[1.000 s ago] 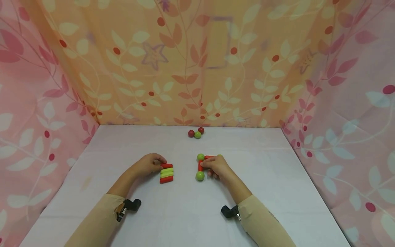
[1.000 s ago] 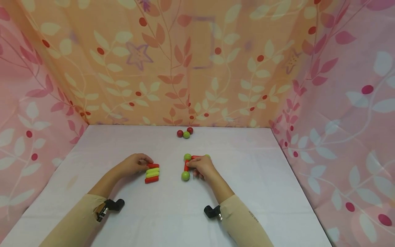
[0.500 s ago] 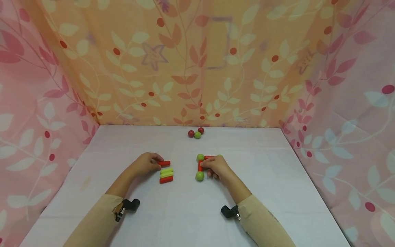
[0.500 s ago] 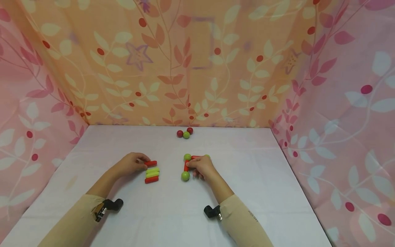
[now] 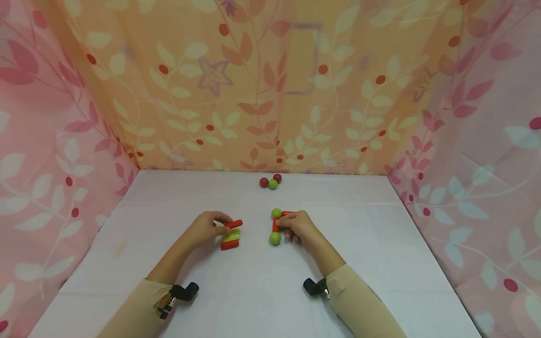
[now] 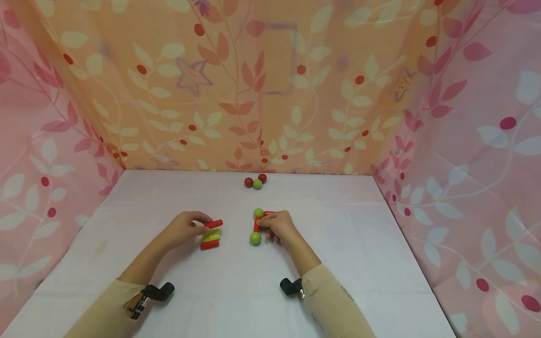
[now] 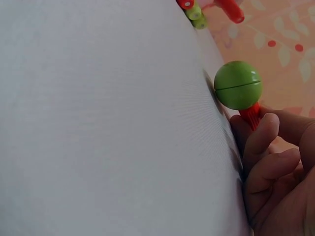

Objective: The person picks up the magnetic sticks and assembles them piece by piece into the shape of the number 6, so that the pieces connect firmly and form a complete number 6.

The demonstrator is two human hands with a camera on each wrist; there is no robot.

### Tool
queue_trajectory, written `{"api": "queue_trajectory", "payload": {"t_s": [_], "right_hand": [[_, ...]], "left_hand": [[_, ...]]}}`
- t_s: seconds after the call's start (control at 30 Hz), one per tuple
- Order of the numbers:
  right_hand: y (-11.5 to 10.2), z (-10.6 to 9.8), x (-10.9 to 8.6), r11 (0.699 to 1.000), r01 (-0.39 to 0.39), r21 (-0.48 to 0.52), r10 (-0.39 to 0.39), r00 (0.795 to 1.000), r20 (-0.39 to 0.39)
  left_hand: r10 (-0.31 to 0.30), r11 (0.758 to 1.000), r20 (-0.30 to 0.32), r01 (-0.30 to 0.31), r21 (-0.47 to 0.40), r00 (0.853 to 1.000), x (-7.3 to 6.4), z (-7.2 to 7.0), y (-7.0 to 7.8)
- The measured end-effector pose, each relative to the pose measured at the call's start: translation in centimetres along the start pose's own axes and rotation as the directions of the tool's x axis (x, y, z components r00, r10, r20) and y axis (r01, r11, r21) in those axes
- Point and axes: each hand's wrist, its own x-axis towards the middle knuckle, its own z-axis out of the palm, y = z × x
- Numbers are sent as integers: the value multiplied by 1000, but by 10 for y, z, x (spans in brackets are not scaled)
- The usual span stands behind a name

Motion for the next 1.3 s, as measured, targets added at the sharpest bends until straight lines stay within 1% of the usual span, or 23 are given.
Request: {"api": "queue_trajectory", "payload": {"t_s": [0.1,0.13,0.33,0.47,0.57,0.7,0.83,0.93,1.03,1.2,1.3], "right_hand": [[-1,0,1,1000,-6,-4,6,1000,-2],[-2,-1,1,1000,-6,-6,6,1000,-2],[-3,-2,4,1000,5,4,-5,1000,-21],[-4,-4,6,1000,-3,2,3,1000,-25],[-4,-5,7,1000,-9,0,9,1000,-27],[-5,-5,9,1000,-20,-1,20,999,-39],[-4,-5,11,1000,-19,-9,19,999,-48],[-3,-4,13,1000,-14,-9,13,998,-54],[-3,-4,14,1000,-14,-2,14,998,-58],[-4,-3,13,1000,-23,1,23,998,-57],[-5,-2,13,1000,-24,5,24,998,-54]], "left_hand": [[-36,998,-11,35,-46,999,-6,12,9],[-38,998,-14,37,-56,999,-8,16,12],[-16,996,-43,12,-88,999,-19,35,29],[9,995,-64,-15,-97,998,-23,46,36],[28,995,-74,-34,-94,997,-26,55,38],[32,993,-76,-40,-109,997,-31,65,40],[41,988,-77,-52,-148,996,-35,77,42],[24,977,-64,-37,-209,998,-37,86,42],[20,970,-60,-34,-240,998,-38,93,43],[25,970,-79,-43,-241,997,-39,103,46],[2,971,-102,-26,-237,995,-38,108,46]]}}
